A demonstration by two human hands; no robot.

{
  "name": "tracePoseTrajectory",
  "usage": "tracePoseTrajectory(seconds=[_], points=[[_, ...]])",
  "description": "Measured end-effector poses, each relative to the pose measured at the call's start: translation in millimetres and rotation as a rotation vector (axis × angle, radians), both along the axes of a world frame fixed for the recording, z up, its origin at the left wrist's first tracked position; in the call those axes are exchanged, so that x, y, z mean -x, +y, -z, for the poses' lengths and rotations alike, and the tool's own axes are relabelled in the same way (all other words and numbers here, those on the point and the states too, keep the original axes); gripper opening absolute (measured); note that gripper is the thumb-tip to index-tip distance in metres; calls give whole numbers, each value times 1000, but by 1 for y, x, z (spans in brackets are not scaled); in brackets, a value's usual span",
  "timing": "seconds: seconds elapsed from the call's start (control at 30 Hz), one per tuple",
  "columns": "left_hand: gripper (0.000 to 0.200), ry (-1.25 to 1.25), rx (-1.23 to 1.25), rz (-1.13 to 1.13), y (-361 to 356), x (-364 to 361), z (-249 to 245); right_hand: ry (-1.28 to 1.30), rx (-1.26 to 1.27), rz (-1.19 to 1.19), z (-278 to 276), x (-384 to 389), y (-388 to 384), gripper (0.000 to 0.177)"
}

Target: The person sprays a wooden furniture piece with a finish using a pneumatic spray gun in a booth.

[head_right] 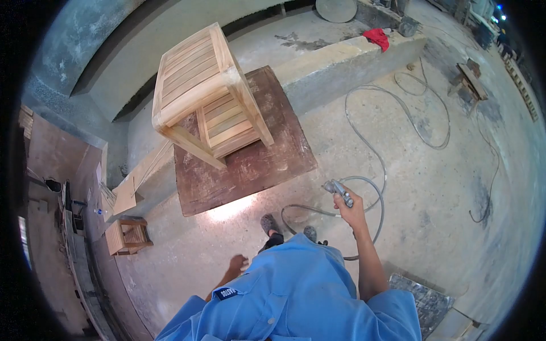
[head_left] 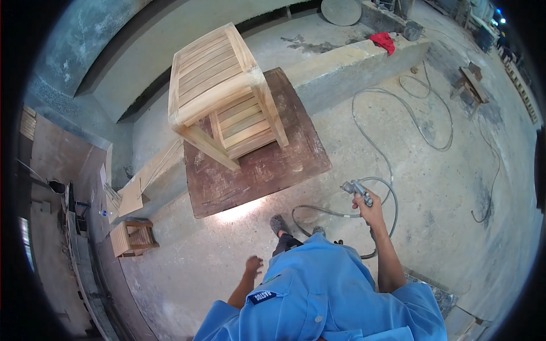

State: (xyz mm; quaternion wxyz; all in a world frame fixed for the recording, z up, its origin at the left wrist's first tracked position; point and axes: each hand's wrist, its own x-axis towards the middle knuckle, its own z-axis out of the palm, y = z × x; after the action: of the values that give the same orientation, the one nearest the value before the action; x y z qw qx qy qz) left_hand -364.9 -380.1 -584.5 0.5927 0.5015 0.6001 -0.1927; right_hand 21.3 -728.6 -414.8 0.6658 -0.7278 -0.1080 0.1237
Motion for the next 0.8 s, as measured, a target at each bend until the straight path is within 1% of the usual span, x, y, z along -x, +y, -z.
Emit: tracePoseTrajectory(seconds=[0.03,0.07,0.1,0.17,0.2,0.23,0.3,0.37,0.43,0.47,0.53,0.57,0.63,0.67,0.73,0.8], points=[[26,97,-239,712,-5,16,10,23,29,-10,4,-1,0,46],[23,195,-478,1425,-8,26,15,43,57,-19,5,-2,1,44],[23,195,-480,1421,-15,33,12,41,56,-23,3,-5,4,44],[19,153,-556,1315,-29,41,1,63,84,-48,-10,-15,14,44],[29,175,-519,1371,-25,42,10,56,82,-58,-20,-20,20,44],[29,174,-525,1357,-26,36,7,62,65,-71,-36,-25,24,45],[42,101,-341,640,-24,16,1,63,46,-104,-71,-36,30,46],[58,22,-145,-84,-20,-4,-9,-186,-67,-16,-116,-42,35,52],[60,-79,-214,-110,-14,-33,-31,-276,-269,7,-167,-43,40,60],[60,-130,-236,-123,-12,-43,-36,-274,-274,-10,-186,-40,43,60],[60,-189,-257,-146,-6,-57,-39,-336,-468,-64,-211,-35,50,58],[58,-204,-225,-116,-3,-63,-39,-341,-469,-76,-213,-33,54,58],[56,-229,-191,-98,-4,-68,-38,-492,-292,-239,-214,-27,59,64],[55,-207,-193,-90,-7,-68,-38,-508,-292,-310,-206,-26,65,63],[55,-182,-192,-90,-14,-59,-35,-530,-259,-362,-193,-21,77,62],[59,-147,-222,-131,-23,-44,-32,-558,-205,-426,-193,-17,87,60]])
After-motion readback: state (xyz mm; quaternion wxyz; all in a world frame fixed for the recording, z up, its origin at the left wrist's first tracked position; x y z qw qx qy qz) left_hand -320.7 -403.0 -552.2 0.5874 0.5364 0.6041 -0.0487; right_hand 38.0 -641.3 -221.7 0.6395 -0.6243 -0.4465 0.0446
